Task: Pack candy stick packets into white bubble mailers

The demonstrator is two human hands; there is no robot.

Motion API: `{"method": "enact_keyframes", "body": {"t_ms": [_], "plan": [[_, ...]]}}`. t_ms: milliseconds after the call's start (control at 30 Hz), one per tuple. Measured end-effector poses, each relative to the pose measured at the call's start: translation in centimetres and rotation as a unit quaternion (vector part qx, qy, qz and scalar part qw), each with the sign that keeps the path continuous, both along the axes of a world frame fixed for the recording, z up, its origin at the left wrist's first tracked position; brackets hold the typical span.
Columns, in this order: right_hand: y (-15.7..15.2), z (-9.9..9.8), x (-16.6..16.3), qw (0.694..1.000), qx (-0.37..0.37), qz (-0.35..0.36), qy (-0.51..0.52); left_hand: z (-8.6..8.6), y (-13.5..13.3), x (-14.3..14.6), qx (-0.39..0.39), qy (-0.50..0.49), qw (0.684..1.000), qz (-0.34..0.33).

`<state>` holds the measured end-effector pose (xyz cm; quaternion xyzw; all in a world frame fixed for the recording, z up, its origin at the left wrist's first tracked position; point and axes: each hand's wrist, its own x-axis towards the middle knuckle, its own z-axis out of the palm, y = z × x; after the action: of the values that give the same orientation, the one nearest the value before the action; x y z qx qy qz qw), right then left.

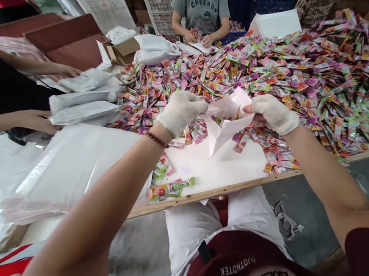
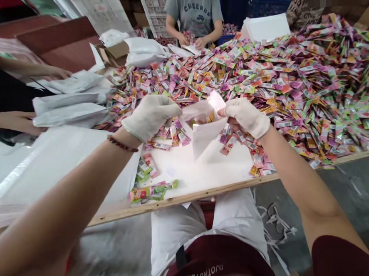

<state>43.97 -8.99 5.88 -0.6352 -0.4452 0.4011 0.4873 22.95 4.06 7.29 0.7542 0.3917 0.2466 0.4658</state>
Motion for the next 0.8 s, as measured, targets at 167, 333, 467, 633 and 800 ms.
{"method": "enact_keyframes", "body": {"t_ms": [167,333,467,633,800], "plan": [[-4.5,-1.2,-1.9,0.995,-0.058,0.051,-0.059,0.6,-2.0,-0.2,0.214,0.033,0.976,-0.004],[-13.6,-6.2,-7.0,0.907,-0.240,0.262,-0.224,-5.8,-10.0,-3.7,0.301,0.040,0.936,-0.178],[-18.6,-9.9,-10.5,0.889,-0.238,0.293,-0.260,-13.0,-15.7,-8.6,0.148,0.088,0.972,-0.159],[-17.6,-13.5,-14.0,0.898,-0.170,0.148,-0.377,-17.0,-19.5,-11.7,-0.098,0.061,0.993,0.008],[-12.2,-17.6,-16.0,0.828,-0.150,0.199,-0.502,-19.7,-22.4,-9.0,-0.272,0.017,0.961,-0.042]]}}
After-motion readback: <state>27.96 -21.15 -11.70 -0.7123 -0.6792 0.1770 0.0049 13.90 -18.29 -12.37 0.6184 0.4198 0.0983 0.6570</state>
